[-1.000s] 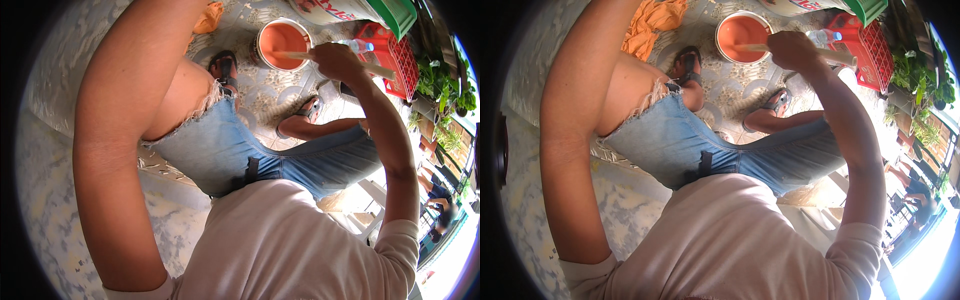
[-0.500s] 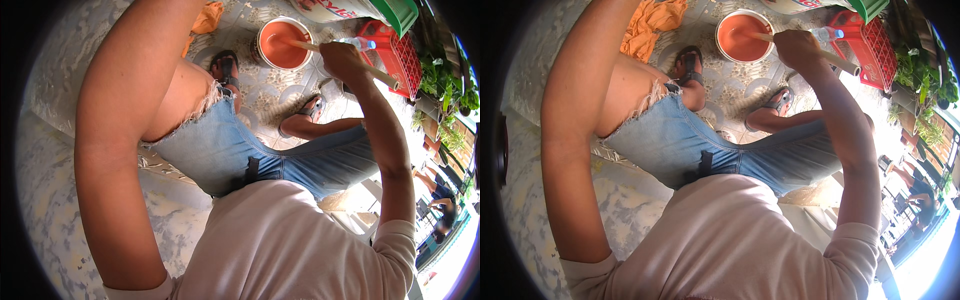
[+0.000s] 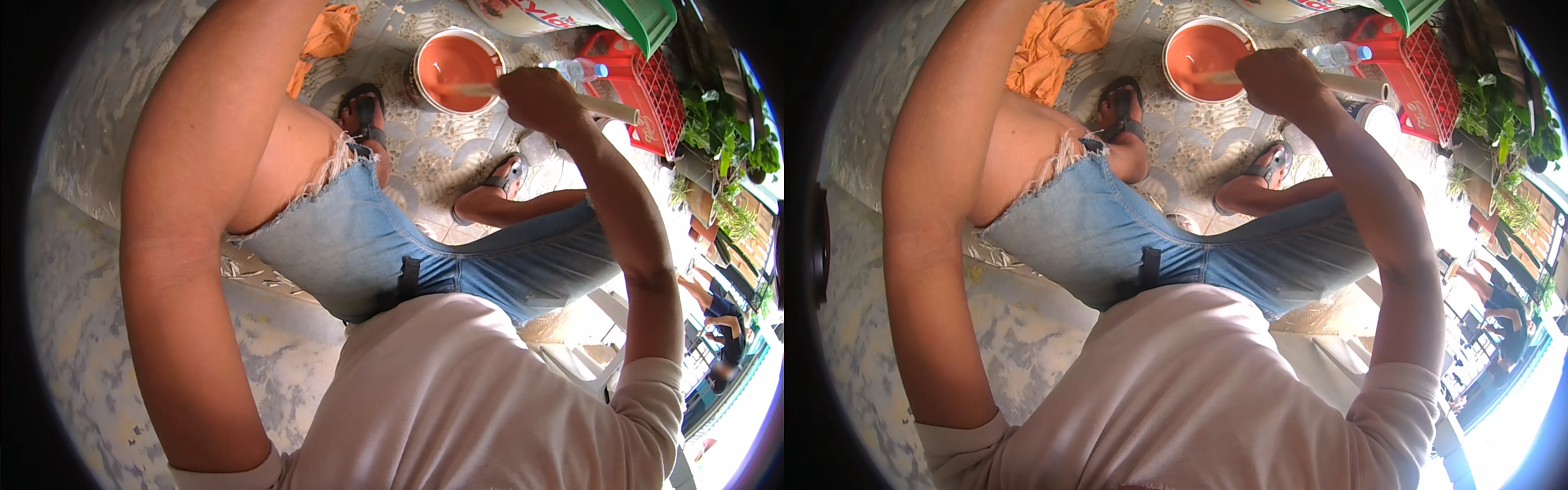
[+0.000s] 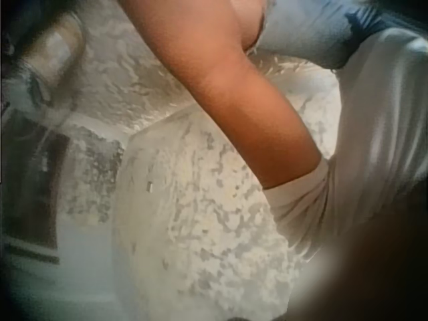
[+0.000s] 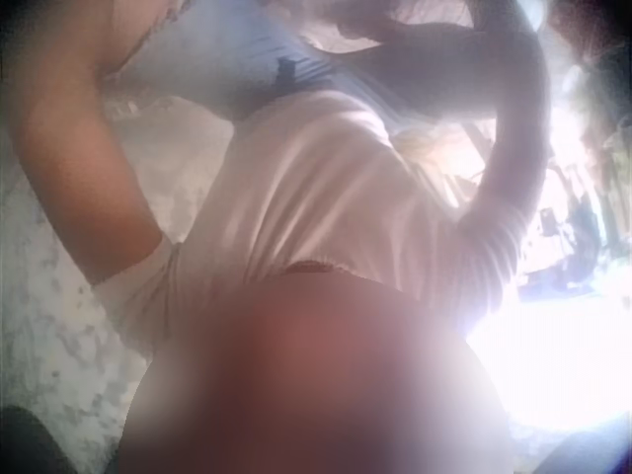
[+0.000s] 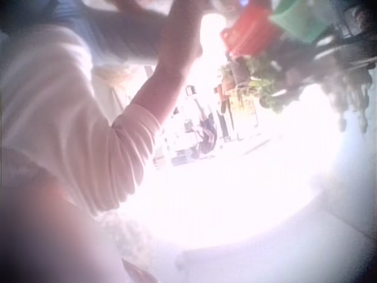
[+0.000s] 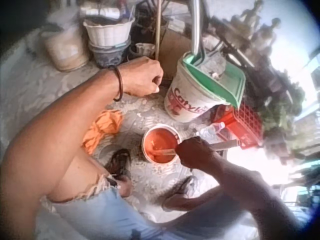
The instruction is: The person sits on a tiled floor and stirs orange paint in a bucket using a white stick. They briefly stand to pick up a plastic bottle, then sit again to continue stirring and pour some paint into the bottle.
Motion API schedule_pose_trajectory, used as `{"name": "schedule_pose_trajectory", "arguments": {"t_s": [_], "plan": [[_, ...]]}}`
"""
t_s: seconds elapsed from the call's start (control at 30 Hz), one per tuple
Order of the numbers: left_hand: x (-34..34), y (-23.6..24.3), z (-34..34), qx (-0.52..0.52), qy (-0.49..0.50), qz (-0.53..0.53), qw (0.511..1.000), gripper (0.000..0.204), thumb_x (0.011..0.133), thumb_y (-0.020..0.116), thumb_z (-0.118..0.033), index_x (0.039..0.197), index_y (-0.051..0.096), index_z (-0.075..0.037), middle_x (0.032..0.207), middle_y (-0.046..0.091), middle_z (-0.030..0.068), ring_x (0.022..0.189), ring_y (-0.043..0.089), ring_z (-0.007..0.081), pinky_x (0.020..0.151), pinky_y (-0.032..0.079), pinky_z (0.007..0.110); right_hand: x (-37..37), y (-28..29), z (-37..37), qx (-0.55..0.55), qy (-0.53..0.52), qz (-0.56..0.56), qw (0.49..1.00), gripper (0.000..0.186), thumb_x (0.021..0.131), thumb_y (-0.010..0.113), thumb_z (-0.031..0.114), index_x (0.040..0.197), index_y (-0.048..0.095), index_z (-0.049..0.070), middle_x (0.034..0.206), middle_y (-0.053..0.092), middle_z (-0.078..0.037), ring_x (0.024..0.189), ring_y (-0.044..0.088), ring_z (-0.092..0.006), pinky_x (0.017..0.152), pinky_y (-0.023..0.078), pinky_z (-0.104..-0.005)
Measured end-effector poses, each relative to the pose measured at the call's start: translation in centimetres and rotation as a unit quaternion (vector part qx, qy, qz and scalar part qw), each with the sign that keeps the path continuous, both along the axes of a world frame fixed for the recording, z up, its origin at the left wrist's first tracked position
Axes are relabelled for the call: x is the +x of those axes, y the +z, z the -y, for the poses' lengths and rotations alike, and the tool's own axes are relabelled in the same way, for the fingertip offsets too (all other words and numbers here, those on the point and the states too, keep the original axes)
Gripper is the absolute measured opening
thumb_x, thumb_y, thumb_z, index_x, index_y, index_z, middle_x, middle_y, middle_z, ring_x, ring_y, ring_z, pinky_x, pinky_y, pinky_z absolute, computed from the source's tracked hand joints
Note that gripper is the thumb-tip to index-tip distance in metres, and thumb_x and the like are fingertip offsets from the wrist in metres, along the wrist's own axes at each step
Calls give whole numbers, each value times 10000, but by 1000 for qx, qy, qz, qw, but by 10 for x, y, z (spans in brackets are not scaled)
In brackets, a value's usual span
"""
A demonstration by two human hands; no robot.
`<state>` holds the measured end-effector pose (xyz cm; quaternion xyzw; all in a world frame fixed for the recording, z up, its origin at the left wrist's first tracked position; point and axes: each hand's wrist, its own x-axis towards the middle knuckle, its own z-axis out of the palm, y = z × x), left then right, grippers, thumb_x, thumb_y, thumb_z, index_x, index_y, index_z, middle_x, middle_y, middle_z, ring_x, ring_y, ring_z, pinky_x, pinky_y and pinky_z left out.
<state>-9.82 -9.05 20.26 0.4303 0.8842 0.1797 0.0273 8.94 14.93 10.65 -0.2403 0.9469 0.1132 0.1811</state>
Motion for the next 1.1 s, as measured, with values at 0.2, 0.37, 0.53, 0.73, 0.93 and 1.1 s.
{"name": "schedule_pose_trajectory", "arguments": {"t_s": [0.2,0.37,0.53,0.73,0.93,1.1], "plan": [[6,4,0,9,-46,-33,998,190,844,743,-164,930,782,1,908,773,217,904,761,362,817,596,452,-4,4,-12,6,-5,-8,1000,151,874,661,98,987,757,68,876,764,-158,843,773,-340,775,620,-497],[5,1,2,5,-14,-8,1000,182,835,740,-156,924,788,-4,909,773,219,908,762,360,813,599,449,-4,-11,-4,-26,22,-68,997,140,888,647,91,959,760,48,878,765,-163,807,774,-331,734,623,-486],[8,8,1,-15,-33,-23,999,186,840,732,-162,922,787,-4,911,773,220,904,765,354,814,599,443,-7,17,-13,24,20,-5,1000,146,888,663,116,972,760,48,857,760,-167,803,772,-347,744,619,-493],[4,4,-1,1,-24,13,1000,193,825,736,-170,910,790,-6,899,770,224,892,763,364,805,599,451,-16,-1,-9,7,13,-41,999,141,879,661,101,973,758,62,864,762,-167,805,773,-345,753,618,-498],[2,1,2,-27,-9,-6,1000,185,844,733,-167,921,786,-8,897,770,220,894,764,361,804,597,449,-6,5,-7,12,48,42,998,147,873,661,90,979,749,39,857,758,-167,810,773,-340,750,620,-477],[3,-1,-4,-4,-13,-5,1000,180,842,745,-162,931,785,-11,913,771,220,909,761,363,815,594,447,-17,-3,-10,1,20,-49,999,131,872,673,111,951,750,40,853,755,-175,848,772,-347,774,614,-495]]}}
